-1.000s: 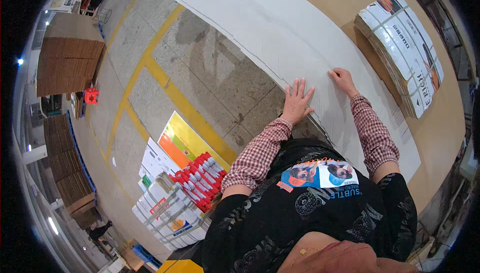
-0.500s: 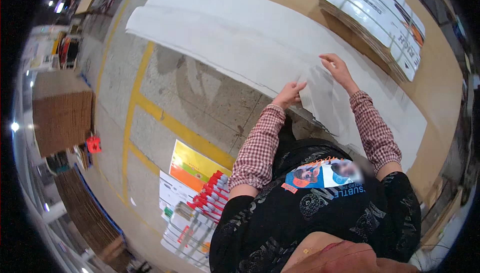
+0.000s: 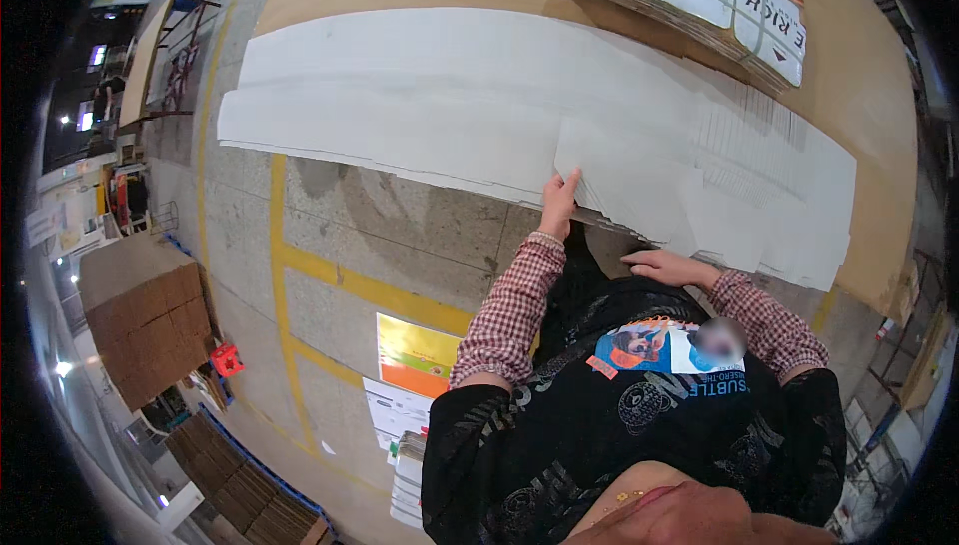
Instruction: Organize and fold cardboard sheets for packaging.
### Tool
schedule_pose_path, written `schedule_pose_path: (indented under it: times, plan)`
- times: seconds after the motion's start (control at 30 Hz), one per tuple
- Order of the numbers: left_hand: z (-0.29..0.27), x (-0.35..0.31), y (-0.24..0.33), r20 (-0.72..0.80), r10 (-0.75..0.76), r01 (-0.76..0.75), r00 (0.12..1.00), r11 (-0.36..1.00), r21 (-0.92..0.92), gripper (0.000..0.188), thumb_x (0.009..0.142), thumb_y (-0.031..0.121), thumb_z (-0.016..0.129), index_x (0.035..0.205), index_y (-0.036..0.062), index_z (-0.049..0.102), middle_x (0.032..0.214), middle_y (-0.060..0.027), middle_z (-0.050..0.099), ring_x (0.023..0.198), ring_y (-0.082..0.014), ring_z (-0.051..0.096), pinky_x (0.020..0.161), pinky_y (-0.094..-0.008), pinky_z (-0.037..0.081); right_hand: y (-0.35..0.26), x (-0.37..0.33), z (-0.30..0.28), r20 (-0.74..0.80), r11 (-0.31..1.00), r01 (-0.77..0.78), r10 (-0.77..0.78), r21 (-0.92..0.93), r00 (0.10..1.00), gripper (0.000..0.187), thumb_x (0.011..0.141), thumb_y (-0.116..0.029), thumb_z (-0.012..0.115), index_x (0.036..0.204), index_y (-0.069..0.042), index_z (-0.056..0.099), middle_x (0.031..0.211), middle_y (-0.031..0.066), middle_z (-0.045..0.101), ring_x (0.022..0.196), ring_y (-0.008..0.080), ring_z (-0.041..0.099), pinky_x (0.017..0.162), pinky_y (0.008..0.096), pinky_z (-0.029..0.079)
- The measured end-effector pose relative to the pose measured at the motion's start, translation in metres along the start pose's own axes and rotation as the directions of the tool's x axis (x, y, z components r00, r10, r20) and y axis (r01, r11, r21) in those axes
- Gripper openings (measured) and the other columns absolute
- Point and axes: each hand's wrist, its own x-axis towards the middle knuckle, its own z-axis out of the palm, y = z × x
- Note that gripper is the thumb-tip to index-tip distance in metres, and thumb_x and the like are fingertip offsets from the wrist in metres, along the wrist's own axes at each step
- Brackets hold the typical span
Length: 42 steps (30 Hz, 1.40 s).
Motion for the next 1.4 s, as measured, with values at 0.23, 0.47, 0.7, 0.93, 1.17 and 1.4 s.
schedule_pose_path:
  times: [0.23, 0.47, 0.7, 0.93, 1.17, 1.4]
  plan:
    - [0.013, -0.008, 0.016, -0.029, -0.006, 0.005, 1.000, 0.999, -0.041, 0.023, 0.085, 0.028, 0.055, 0.094, 0.0065, 0.054, 0.069, 0.0025, 0.055, 0.050, -0.0049, 0.045, 0.043, -0.0218, 0.034, 0.047, 0.022, 0.008, 0.157, 0.983, 0.145, -0.125, -0.117, 0.980, 0.065, 0.090, -0.039, 0.038, 0.135, 0.003, 0.016, 0.141, 0.0203, 0.015, 0.130, 0.0282, 0.018, 0.105, 0.0320, 0.017]
    - [0.008, 0.003, 0.003, -0.049, 0.005, -0.009, 0.999, 0.997, -0.080, 0.028, 0.085, 0.030, 0.055, 0.098, 0.0047, 0.053, 0.082, -0.0022, 0.060, 0.065, -0.0123, 0.058, 0.051, -0.0261, 0.045, 0.041, 0.022, 0.011, 0.046, 0.966, 0.148, -0.141, -0.211, 0.989, 0.067, 0.087, -0.041, 0.043, 0.135, 0.000, 0.019, 0.137, 0.0237, 0.024, 0.126, 0.0314, 0.027, 0.103, 0.0338, 0.022]
    - [0.004, 0.000, -0.002, -0.041, 0.011, -0.011, 0.999, 1.000, -0.009, 0.028, 0.083, 0.033, 0.057, 0.084, 0.0048, 0.057, 0.066, 0.0014, 0.055, 0.049, -0.0079, 0.047, 0.040, -0.0240, 0.032, 0.031, 0.021, 0.009, -0.108, 0.998, 0.068, -0.068, -0.005, 0.992, 0.053, 0.089, -0.039, 0.043, 0.127, -0.003, 0.039, 0.127, 0.0156, 0.044, 0.117, 0.0256, 0.042, 0.097, 0.0325, 0.032]
    - [0.007, 0.007, -0.009, 0.001, 0.022, -0.022, 1.000, 0.994, 0.104, 0.032, 0.080, 0.038, 0.060, 0.080, 0.0078, 0.050, 0.069, 0.0010, 0.048, 0.058, -0.0075, 0.045, 0.046, -0.0256, 0.035, 0.016, -0.031, -0.010, 0.167, 0.900, -0.058, -0.016, 0.432, 0.986, 0.036, 0.091, -0.029, 0.042, 0.105, -0.001, 0.060, 0.098, 0.0075, 0.062, 0.092, 0.0139, 0.056, 0.084, 0.0265, 0.043]
    - [0.002, -0.014, -0.010, 0.263, 0.113, -0.046, 0.958, 0.968, -0.245, 0.040, 0.081, 0.043, 0.057, 0.102, 0.0093, 0.051, 0.096, -0.0009, 0.057, 0.087, -0.0135, 0.052, 0.070, -0.0287, 0.042, 0.142, -0.208, -0.054, -0.914, 0.949, -0.005, 0.305, 0.315, 0.267, 0.025, 0.086, -0.021, 0.052, 0.101, -0.002, 0.058, 0.085, 0.0048, 0.061, 0.073, 0.0121, 0.056, 0.064, 0.0252, 0.046]
    - [0.034, -0.029, -0.082, 0.435, 0.400, 0.063, 0.807, 0.673, -0.737, 0.085, 0.057, 0.069, 0.058, 0.119, 0.0122, 0.051, 0.120, -0.0043, 0.051, 0.115, -0.0230, 0.040, 0.096, -0.0416, 0.033, 0.268, -0.321, -0.051, -0.974, 0.754, -0.645, 0.216, 0.121, 0.069, 0.038, 0.080, -0.026, 0.057, 0.108, -0.001, 0.054, 0.106, 0.0149, 0.054, 0.095, 0.0283, 0.053, 0.082, 0.0357, 0.043]
